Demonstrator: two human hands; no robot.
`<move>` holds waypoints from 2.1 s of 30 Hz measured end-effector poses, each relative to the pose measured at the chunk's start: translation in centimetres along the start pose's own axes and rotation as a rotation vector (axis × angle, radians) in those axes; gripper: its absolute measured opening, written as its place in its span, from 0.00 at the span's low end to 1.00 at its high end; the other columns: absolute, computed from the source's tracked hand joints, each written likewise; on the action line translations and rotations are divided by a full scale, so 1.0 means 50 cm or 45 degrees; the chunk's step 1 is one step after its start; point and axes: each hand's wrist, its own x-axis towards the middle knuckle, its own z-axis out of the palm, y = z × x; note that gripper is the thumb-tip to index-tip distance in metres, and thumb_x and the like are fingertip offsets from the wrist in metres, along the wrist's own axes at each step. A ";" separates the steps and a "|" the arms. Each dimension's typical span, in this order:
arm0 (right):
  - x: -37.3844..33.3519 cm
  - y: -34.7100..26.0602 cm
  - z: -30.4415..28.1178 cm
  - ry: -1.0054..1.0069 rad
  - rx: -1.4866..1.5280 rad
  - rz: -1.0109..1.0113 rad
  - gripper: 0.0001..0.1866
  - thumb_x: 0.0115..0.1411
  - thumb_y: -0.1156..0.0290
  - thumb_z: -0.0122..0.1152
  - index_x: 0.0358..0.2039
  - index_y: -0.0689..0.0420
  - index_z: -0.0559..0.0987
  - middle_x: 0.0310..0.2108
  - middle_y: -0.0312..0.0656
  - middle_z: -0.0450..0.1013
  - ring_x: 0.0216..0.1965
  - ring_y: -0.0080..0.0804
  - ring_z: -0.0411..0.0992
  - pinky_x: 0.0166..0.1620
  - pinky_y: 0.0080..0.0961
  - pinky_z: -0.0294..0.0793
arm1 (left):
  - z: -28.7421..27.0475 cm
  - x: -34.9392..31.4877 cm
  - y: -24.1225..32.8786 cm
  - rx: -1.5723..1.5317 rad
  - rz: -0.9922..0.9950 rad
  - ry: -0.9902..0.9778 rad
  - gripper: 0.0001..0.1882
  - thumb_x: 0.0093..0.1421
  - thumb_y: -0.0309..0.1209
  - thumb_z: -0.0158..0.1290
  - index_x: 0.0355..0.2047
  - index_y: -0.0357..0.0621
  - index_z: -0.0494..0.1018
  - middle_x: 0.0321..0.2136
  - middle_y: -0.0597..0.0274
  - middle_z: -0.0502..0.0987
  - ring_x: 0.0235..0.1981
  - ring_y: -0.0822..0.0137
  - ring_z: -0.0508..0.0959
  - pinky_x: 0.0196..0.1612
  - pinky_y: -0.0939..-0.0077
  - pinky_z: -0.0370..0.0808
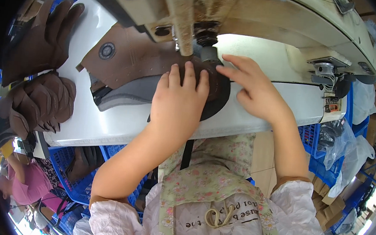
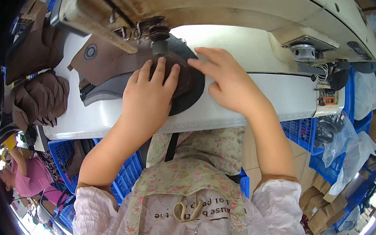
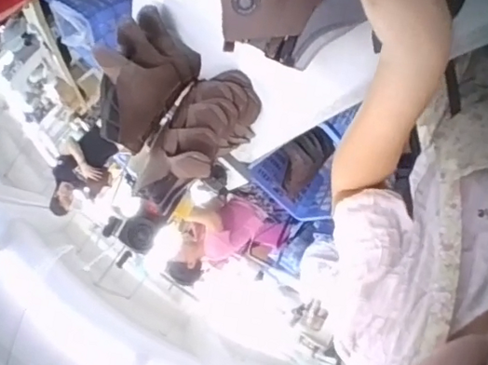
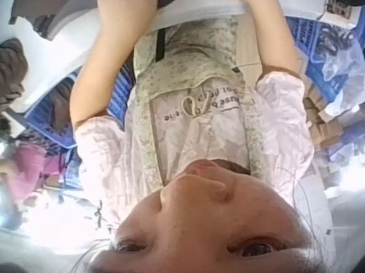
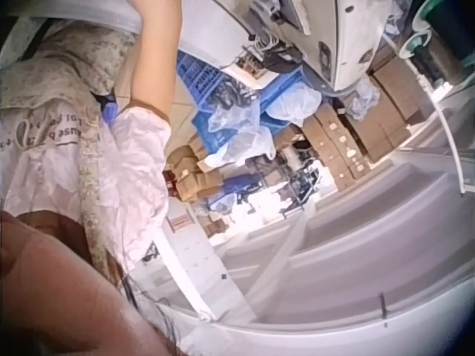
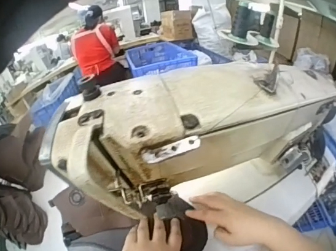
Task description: Stitching the upper components of a leather shoe using an industrial sewing machine.
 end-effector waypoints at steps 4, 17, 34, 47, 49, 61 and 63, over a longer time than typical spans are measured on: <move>-0.026 0.000 -0.008 -0.066 -0.073 -0.132 0.29 0.50 0.81 0.61 0.55 0.54 0.77 0.62 0.49 0.67 0.63 0.50 0.63 0.64 0.42 0.66 | 0.019 -0.008 -0.016 -0.043 0.065 0.044 0.36 0.46 0.27 0.60 0.60 0.45 0.72 0.58 0.46 0.74 0.57 0.49 0.74 0.56 0.60 0.74; -0.022 0.037 0.005 0.068 -0.171 -0.351 0.16 0.53 0.65 0.69 0.43 0.55 0.84 0.53 0.37 0.76 0.59 0.41 0.69 0.57 0.42 0.71 | -0.004 -0.003 -0.042 -0.034 0.233 -0.034 0.36 0.43 0.22 0.58 0.58 0.40 0.72 0.59 0.57 0.73 0.57 0.54 0.73 0.57 0.62 0.73; -0.015 0.036 -0.001 -0.057 -0.282 -0.564 0.17 0.50 0.65 0.68 0.41 0.56 0.83 0.49 0.37 0.78 0.56 0.38 0.73 0.55 0.35 0.73 | -0.011 -0.001 -0.062 -0.087 0.321 -0.039 0.34 0.44 0.22 0.56 0.57 0.41 0.73 0.58 0.54 0.75 0.55 0.53 0.74 0.54 0.60 0.74; 0.016 -0.019 -0.019 -0.522 -0.682 -0.831 0.14 0.50 0.70 0.60 0.36 0.64 0.81 0.36 0.46 0.78 0.42 0.39 0.79 0.38 0.28 0.79 | -0.030 0.014 -0.076 -0.186 0.393 -0.110 0.34 0.46 0.25 0.58 0.59 0.53 0.74 0.59 0.51 0.74 0.55 0.49 0.74 0.52 0.56 0.74; 0.014 -0.026 -0.017 -0.505 -0.863 -0.911 0.13 0.50 0.71 0.60 0.35 0.64 0.80 0.36 0.47 0.77 0.39 0.39 0.78 0.37 0.28 0.79 | -0.032 0.013 -0.080 -0.188 0.387 -0.120 0.34 0.47 0.25 0.58 0.59 0.53 0.74 0.59 0.51 0.74 0.55 0.49 0.74 0.52 0.56 0.74; -0.048 0.007 0.051 0.165 -0.479 -0.677 0.15 0.53 0.70 0.59 0.40 0.64 0.81 0.42 0.47 0.78 0.48 0.43 0.77 0.50 0.35 0.79 | -0.015 0.004 -0.076 -0.200 0.495 -0.013 0.28 0.50 0.28 0.54 0.55 0.50 0.76 0.54 0.57 0.76 0.56 0.53 0.75 0.53 0.58 0.74; -0.053 0.012 0.054 0.177 -0.447 -0.652 0.15 0.53 0.70 0.59 0.40 0.64 0.81 0.42 0.47 0.78 0.48 0.43 0.77 0.50 0.35 0.79 | -0.012 0.003 -0.078 -0.193 0.514 0.006 0.27 0.50 0.29 0.53 0.54 0.51 0.77 0.54 0.58 0.76 0.56 0.53 0.75 0.53 0.58 0.75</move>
